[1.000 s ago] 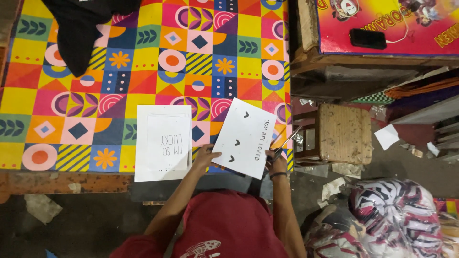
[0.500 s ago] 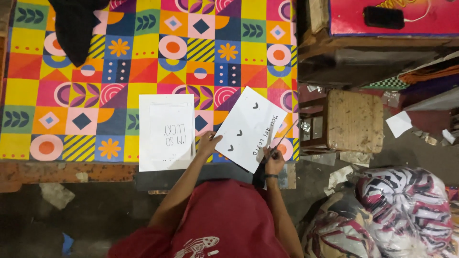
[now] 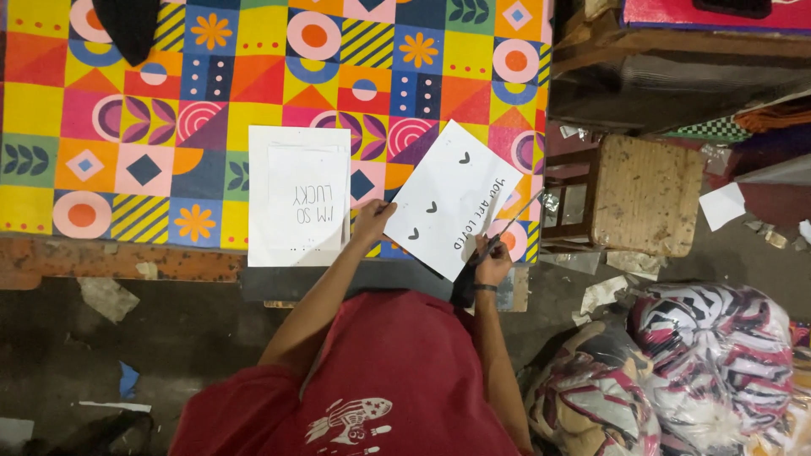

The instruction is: Cutting out printed designs from paper sheets using scissors and organizing the cutouts on a table.

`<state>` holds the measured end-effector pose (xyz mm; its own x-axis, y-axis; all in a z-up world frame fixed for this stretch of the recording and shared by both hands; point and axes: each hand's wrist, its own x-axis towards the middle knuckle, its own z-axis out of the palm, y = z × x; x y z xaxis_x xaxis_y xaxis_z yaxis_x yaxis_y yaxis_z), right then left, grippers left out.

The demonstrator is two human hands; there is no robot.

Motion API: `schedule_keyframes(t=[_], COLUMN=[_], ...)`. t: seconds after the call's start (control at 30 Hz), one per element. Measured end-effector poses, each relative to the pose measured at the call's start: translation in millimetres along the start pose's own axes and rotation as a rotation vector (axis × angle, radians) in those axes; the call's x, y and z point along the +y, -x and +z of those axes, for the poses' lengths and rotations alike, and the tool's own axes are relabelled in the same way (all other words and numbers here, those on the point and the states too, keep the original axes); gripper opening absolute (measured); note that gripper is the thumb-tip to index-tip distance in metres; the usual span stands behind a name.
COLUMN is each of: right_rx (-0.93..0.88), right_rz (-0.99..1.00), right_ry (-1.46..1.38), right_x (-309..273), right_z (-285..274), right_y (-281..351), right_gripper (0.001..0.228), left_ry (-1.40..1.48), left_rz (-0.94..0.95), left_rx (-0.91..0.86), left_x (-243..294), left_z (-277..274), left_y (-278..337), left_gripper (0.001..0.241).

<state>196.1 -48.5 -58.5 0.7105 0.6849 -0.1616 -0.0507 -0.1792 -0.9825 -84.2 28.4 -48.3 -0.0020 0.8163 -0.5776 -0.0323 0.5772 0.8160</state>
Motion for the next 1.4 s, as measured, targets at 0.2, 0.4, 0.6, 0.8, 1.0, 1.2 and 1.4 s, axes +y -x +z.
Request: schedule_keyframes(t=[0.2,0.4,0.6,0.8,1.0,1.2,1.4], right_rx=[-0.011,-0.021,-0.018,-0.001,-0.004,-0.002,0.007], right_rz=[0.009,-0.046,-0.043,-0.036,-0.028,-0.011,0.002], right_ry=[-0.058,-0.051,-0.032,0.001,-0.035,-0.045,-0.035], right_x=[-17,-28,-36,-32,-50,-36,-49], right_z=[4,5,5,4,7,5,6], right_y=[9,16,22,21,28,21,25], right_gripper=[0.036,0.037,0.036,0.036,0.037,0.036,0.037], left_ry=[-0.009,-0.018,-0.002,0.027,0.077,0.026,0.035], left_rz=[-0.045,-0.073,-0.027,-0.037,-0.041,0.013,0.041], left_rx=[0.023,-0.019,-0.046,-0.078,-0.08,-0.073,-0.056], left_x=[27,52,36,32,21,12,10], left_z=[4,2,-2,-7,-7,-10,-9], left_y=[22,42,33,30,22,18,19], left_gripper=[0.073,0.078,0.056,0.041,0.044,0.04,0.037])
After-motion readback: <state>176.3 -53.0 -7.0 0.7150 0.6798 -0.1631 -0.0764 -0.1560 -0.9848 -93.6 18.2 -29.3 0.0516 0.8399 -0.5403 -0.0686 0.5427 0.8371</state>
